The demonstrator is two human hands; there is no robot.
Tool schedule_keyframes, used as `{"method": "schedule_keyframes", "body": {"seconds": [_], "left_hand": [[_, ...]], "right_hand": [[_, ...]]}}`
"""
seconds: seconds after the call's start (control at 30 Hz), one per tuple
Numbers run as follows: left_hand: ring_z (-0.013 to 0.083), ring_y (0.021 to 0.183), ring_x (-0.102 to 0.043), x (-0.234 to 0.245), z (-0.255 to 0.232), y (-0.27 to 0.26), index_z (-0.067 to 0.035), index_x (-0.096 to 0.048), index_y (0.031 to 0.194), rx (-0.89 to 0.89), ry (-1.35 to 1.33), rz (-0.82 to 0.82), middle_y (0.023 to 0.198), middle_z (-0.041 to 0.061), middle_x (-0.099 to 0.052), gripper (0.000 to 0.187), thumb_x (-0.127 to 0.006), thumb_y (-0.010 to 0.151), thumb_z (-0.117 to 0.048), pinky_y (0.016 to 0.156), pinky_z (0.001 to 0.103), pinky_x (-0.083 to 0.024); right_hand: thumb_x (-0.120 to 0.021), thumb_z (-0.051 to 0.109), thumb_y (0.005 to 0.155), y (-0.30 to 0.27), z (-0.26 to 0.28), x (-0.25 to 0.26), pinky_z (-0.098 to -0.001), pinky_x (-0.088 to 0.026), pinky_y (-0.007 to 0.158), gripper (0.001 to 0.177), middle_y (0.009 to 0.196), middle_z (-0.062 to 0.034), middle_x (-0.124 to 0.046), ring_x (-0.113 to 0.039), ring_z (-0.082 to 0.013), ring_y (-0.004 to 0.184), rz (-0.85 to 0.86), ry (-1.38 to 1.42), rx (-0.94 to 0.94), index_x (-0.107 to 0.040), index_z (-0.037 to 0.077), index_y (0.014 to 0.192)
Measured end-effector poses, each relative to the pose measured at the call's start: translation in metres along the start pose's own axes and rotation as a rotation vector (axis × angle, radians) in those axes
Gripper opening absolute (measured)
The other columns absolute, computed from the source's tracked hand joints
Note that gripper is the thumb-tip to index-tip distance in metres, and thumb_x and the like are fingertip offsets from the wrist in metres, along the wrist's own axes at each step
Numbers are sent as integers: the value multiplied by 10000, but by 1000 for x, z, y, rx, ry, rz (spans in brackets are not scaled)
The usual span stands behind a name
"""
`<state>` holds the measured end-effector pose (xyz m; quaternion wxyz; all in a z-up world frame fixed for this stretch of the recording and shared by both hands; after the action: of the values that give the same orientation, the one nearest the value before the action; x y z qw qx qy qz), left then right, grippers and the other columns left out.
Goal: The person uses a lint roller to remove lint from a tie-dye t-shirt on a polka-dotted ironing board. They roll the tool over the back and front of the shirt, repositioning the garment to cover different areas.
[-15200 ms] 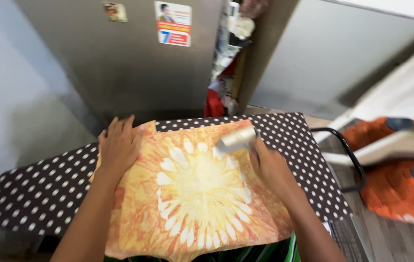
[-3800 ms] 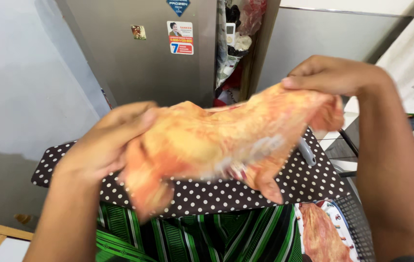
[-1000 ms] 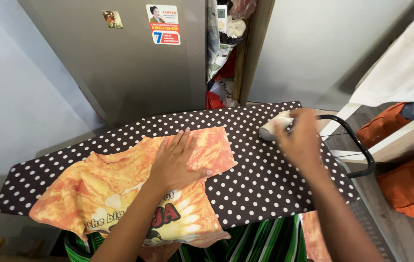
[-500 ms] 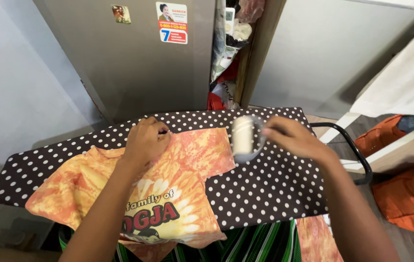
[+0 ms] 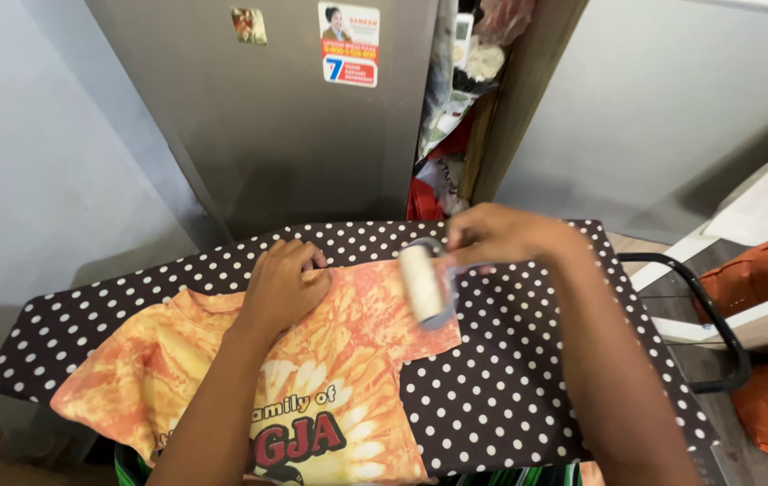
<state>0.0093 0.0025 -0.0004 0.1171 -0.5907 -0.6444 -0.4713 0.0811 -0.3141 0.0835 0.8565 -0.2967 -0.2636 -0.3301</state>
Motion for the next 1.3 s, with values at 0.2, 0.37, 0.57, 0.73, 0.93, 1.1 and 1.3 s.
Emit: {"method": "schedule_keyframes", "body": {"seconds": [0.2,0.37,0.57,0.73,0.93,1.1,1.3], "left_hand": [[305,817,-611,0,-1,2,-36,-668,795,-32,-18,-43,795,88,-667,151,-722,808,-176,759,439,-486],[309,836,-612,1,0,1,-3,-669,837,42,-47,-33,812,113,-664,166,-664,886,-161,777,439,-487],[303,827,-616,1,-4,0,4,-677,833,77,-45,-35,803,111,-669,184,-662,884,-172,775,432,-487],[294,827,-619,-1,-5,1,5,-681,837,105,-30,-26,799,105,-671,180,-658,887,-167,777,426,-487],[289,826,-620,-2,-2,0,2,-693,864,111,-52,-48,791,108,-663,176,-662,890,-169,777,415,-493],[292,820,-631,-2,-4,-1,0,-692,852,112,-36,-52,789,112,-665,172,-675,873,-170,770,421,-500],[300,829,-648,-2,-5,0,-26,-689,787,58,-26,-61,803,99,-687,130,-689,799,-156,790,422,-510]], "right_hand": [[-758,315,896,18,15,-27,-285,-554,583,269,829,-37,-732,-667,-130,677,-57,-136,113,-663,64,899],[-761,296,929,25,23,-37,-283,-546,622,258,820,-68,-719,-653,-118,722,-103,-194,401,-675,52,922],[-769,339,844,-12,1,15,-292,-597,577,297,875,-46,-752,-695,-135,654,-34,-176,-159,-700,67,940],[-743,375,858,12,15,-20,-305,-579,557,329,880,-45,-705,-687,-136,642,-45,-101,8,-657,83,981],[-719,385,912,27,19,-37,-290,-561,653,319,877,-41,-725,-676,-127,762,-81,-233,213,-666,84,1003],[-717,363,878,-13,-6,14,-304,-591,593,302,942,-27,-727,-682,-120,707,-19,-174,-114,-669,94,1007],[-675,338,926,-6,-8,19,-328,-554,554,286,829,-46,-758,-666,-138,625,-129,-140,-2,-650,54,934]]}}
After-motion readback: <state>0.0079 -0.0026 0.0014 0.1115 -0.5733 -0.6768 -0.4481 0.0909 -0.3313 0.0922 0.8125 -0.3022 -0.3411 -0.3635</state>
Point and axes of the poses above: each hand's wrist, its own y-axis towards the middle knuckle, its own x-axis out of the back of the hand, z = x × y, the point moved 1 cm from there along y, towards the middle knuckle
